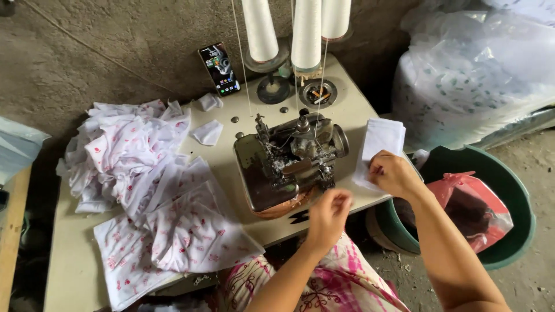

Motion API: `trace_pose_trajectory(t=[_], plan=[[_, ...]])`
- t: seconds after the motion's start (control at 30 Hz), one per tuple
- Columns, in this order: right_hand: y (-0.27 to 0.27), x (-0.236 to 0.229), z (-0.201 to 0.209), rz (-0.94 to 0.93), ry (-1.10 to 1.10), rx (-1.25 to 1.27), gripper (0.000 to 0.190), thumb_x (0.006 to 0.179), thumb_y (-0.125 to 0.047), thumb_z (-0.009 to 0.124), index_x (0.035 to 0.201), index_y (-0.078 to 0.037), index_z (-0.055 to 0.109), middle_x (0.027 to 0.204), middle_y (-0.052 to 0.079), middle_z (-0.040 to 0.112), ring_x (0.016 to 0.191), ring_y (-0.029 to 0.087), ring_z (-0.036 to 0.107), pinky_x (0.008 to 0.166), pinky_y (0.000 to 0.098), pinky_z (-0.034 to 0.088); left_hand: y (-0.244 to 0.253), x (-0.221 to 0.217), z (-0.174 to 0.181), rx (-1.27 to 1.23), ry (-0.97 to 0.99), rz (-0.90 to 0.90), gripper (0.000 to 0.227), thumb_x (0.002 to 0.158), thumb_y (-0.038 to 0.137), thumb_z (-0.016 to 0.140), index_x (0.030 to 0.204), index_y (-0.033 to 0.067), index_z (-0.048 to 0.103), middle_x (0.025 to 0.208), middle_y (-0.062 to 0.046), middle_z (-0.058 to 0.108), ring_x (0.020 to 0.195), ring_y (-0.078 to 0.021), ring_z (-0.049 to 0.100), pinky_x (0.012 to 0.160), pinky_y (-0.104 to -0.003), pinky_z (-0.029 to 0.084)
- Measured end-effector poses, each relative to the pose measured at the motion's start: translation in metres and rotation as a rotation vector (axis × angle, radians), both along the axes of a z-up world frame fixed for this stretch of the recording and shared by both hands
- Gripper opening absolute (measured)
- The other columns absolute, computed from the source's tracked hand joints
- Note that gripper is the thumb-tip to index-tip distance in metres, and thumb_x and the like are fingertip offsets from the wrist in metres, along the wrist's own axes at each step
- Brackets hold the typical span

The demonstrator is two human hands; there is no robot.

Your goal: The person repeatedly folds white fabric pieces with red patterns, places them under the sewing machine needle, and sews them. After each stitch, the person cuts the thread with scissors and sets the finished piece aside. The process is repeated for multiple pieces throughout the clip.

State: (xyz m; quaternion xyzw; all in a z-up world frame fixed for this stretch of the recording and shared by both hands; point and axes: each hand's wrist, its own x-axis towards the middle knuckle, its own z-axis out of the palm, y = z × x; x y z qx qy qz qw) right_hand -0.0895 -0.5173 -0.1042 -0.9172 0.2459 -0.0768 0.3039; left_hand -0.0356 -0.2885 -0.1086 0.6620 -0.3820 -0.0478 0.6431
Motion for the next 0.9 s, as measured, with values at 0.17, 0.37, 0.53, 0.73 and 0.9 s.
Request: trace_pose_trajectory(t=[0.17,0.37,0.53,0.73,0.9], plan=[[-0.008,-0.011,-0.004,-0.049,-0.237,0.253,0.005,0.071,-0.004,0.071,0.075,-0.001,0.071,0.087,0.010,0.071,0.078,0.024,0.070,0.073,0.0359,0.057,-0.073,0.011,-0.014,0.109,0.305,0.000,0.023,0.086,0.013,0.075,0.107,0.0078,0.066,0.093,-0.014,0.074,0.086,-0.0260,0.074,0.074,-0.036,0.059],[-0.006,-0.013,-0.003,0.000,-0.282,0.287,0.008,0.068,-0.005,0.072,0.075,-0.001,0.071,0.086,0.013,0.070,0.078,0.025,0.069,0.074,0.0375,0.056,-0.106,0.015,-0.046,0.337,0.394,0.057,0.020,0.086,0.022,0.071,0.101,0.0232,0.059,0.084,0.003,0.074,0.084,-0.0168,0.072,0.081,-0.035,0.055],[-0.009,-0.023,-0.004,-0.014,-0.520,0.301,0.013,0.076,-0.008,0.067,0.081,0.003,0.070,0.093,0.022,0.071,0.089,0.030,0.068,0.083,0.0426,0.052,-0.101,0.012,-0.053,0.215,0.352,0.125,0.017,0.086,0.011,0.071,0.093,0.0189,0.059,0.072,0.003,0.072,0.069,-0.0141,0.070,0.072,-0.029,0.055],[-0.033,-0.011,-0.028,-0.549,-0.655,0.695,0.033,0.088,-0.020,0.072,0.113,-0.001,0.063,0.079,0.011,0.054,0.061,0.018,0.056,0.048,0.0289,0.046,-0.102,-0.003,-0.075,0.324,-0.087,0.191,0.023,0.087,0.010,0.062,0.096,0.0268,0.075,0.090,-0.007,0.074,0.089,-0.0282,0.072,0.080,-0.038,0.058],[-0.074,-0.017,-0.035,-0.605,-0.770,0.427,0.031,0.080,-0.001,0.075,0.110,-0.007,0.066,0.090,0.004,0.068,0.074,0.012,0.063,0.063,0.0255,0.053,-0.094,-0.003,-0.078,0.422,-0.160,0.113,0.035,0.086,0.004,0.059,0.113,0.0218,0.072,0.111,-0.011,0.066,0.088,-0.0303,0.070,0.077,-0.039,0.059]])
